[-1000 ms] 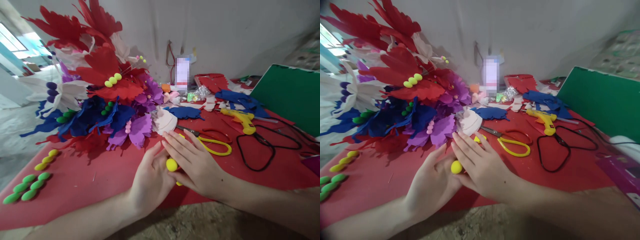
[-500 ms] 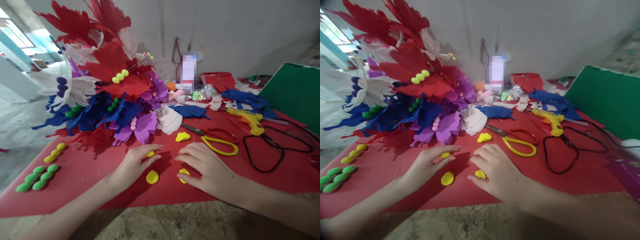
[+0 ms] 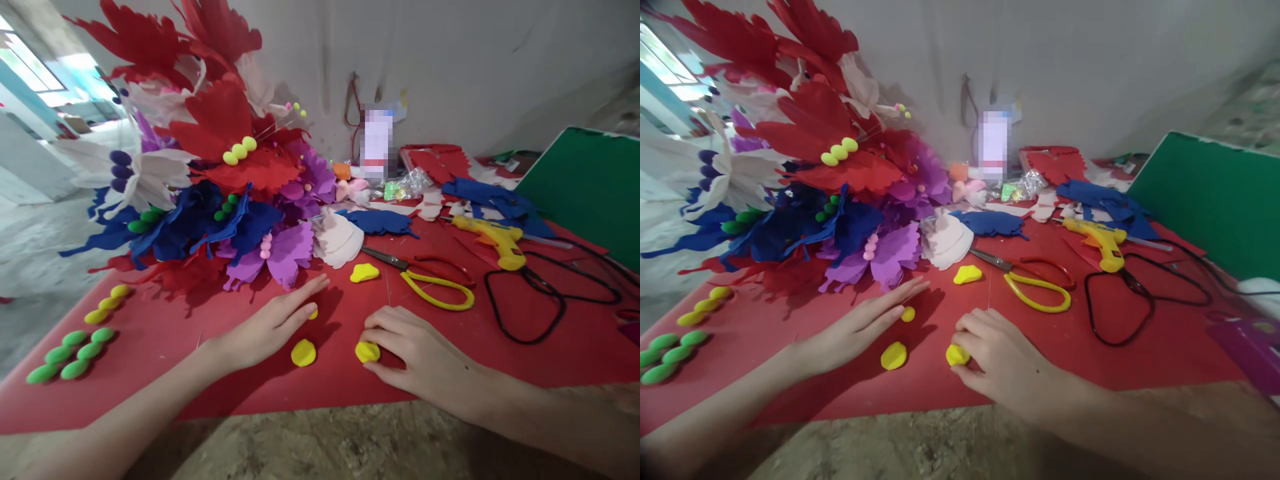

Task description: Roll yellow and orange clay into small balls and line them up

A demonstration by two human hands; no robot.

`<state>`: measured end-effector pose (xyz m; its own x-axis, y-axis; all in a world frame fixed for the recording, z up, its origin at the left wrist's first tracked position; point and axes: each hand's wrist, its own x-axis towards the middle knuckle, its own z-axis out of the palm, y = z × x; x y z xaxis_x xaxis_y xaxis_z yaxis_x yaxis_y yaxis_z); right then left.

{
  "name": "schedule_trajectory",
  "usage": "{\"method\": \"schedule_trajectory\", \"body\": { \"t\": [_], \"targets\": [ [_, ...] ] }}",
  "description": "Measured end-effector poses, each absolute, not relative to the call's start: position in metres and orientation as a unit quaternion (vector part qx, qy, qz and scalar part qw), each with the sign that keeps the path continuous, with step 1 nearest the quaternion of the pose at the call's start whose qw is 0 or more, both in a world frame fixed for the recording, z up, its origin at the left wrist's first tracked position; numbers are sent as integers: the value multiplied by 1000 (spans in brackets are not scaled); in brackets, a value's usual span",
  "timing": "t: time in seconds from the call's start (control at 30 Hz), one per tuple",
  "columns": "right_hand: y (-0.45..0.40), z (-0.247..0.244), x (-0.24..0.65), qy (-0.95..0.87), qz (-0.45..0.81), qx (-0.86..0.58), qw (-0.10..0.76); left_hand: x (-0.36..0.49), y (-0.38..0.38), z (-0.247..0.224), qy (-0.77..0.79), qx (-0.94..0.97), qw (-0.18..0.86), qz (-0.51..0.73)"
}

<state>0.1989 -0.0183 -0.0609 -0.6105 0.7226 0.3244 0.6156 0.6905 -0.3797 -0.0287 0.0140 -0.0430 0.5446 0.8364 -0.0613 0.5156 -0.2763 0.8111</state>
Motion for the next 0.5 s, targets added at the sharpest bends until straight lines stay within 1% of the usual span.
{"method": "schedule_trajectory", "body": {
  "t": [0.1, 0.17, 0.27, 0.33, 0.4, 0.5],
  "targets": [
    [-15, -56, 199, -878, 135, -380, 257, -27, 11, -37, 454, 713, 461, 272],
    [-14, -49, 198, -873, 128, -365, 296, -18, 8, -36, 443, 651, 517, 335],
    [-13, -36, 191, -864, 64, -326, 378, 8, 4, -33, 341, 493, 681, 421],
    [-13, -28, 184, -854, 13, -314, 414, 29, 2, -30, 284, 383, 774, 416],
    [-13, -23, 179, -846, -42, -314, 428, 47, 1, -25, 272, 318, 809, 413],
    [-13, -20, 178, -836, -107, -333, 423, 62, -4, -21, 309, 295, 792, 435]
  ]
}}
